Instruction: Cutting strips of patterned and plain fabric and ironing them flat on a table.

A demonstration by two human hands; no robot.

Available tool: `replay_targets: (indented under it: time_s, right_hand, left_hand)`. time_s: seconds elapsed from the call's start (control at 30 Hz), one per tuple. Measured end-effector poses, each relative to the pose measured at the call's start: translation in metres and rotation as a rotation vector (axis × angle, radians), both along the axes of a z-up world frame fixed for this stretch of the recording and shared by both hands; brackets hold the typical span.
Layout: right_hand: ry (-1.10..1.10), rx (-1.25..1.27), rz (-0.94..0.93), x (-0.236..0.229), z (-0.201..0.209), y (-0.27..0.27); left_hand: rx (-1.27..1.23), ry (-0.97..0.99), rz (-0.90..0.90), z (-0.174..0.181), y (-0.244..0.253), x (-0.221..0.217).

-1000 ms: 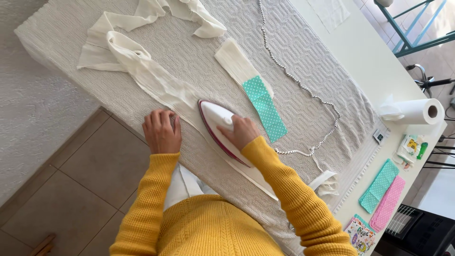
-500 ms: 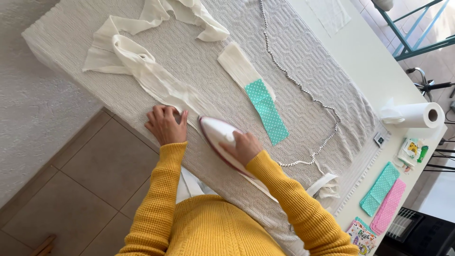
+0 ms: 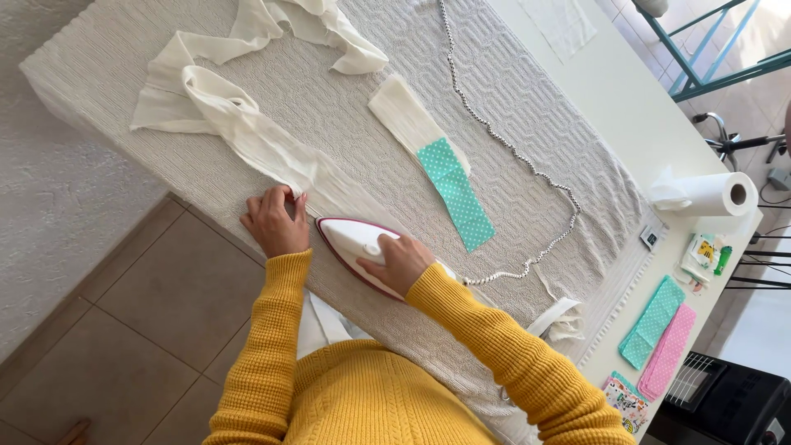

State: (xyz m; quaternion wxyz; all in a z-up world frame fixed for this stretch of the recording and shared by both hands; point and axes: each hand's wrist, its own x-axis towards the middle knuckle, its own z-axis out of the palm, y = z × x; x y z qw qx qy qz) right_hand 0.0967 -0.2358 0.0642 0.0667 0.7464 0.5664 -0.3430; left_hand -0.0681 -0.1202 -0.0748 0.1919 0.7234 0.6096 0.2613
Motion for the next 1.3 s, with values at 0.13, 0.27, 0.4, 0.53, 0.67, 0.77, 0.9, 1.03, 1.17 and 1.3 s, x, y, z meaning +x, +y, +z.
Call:
replay_targets:
  time_s: [0.13,0.27,0.4,0.53,0.67,0.77,0.9,1.03,1.17,1.3]
  right_hand:
    - [0.061,0.044,-0.113,0.011,-0.014,0.026]
    - [0.037,0.212,-0.061,0.015,-0.038,0.024]
    - [0.006,0.001,0.097,-0.01,-0.012,0.023]
    - [-0.02,0.113,-0.049,0.008,-0.013,0.044]
    - [0.012,0.163,-0.149,0.023,-0.033,0.041]
    - [-0.019,0.158,-0.069,0.002,-0.018,0.008]
    - [-0.011,-0.01,-0.076,0.004,-0.004,-0.037]
    - [0.072,-0.013,-0.384,0.042,-0.006,-0.065]
    - [0.007,0.074,-0.241,0.044,-0.006,-0.116]
    - [0.027,0.056,-0.149,0.068,0.021,-0.148]
  left_hand:
    - [-0.023,-0.017,0.003,0.004,0.002,-0.003]
    - [-0.003,-0.042,-0.007,0.005,0.003,-0.008]
    - [-0.023,-0.03,-0.016,0.007,0.007,-0.008]
    - [-0.066,-0.026,-0.023,0.006,0.01,-0.011]
    - [-0.022,-0.015,-0.025,0.004,0.009,-0.01]
    - [-0.005,-0.001,-0.025,0.007,0.011,-0.009]
    - [0.004,0.009,-0.024,0.011,0.01,-0.008]
    - [0.034,0.024,-0.029,-0.005,0.008,-0.009]
    - [-0.005,-0.021,-0.031,0.0,0.006,-0.011]
    - [0.151,-0.077,-0.061,0.026,-0.011,-0.003]
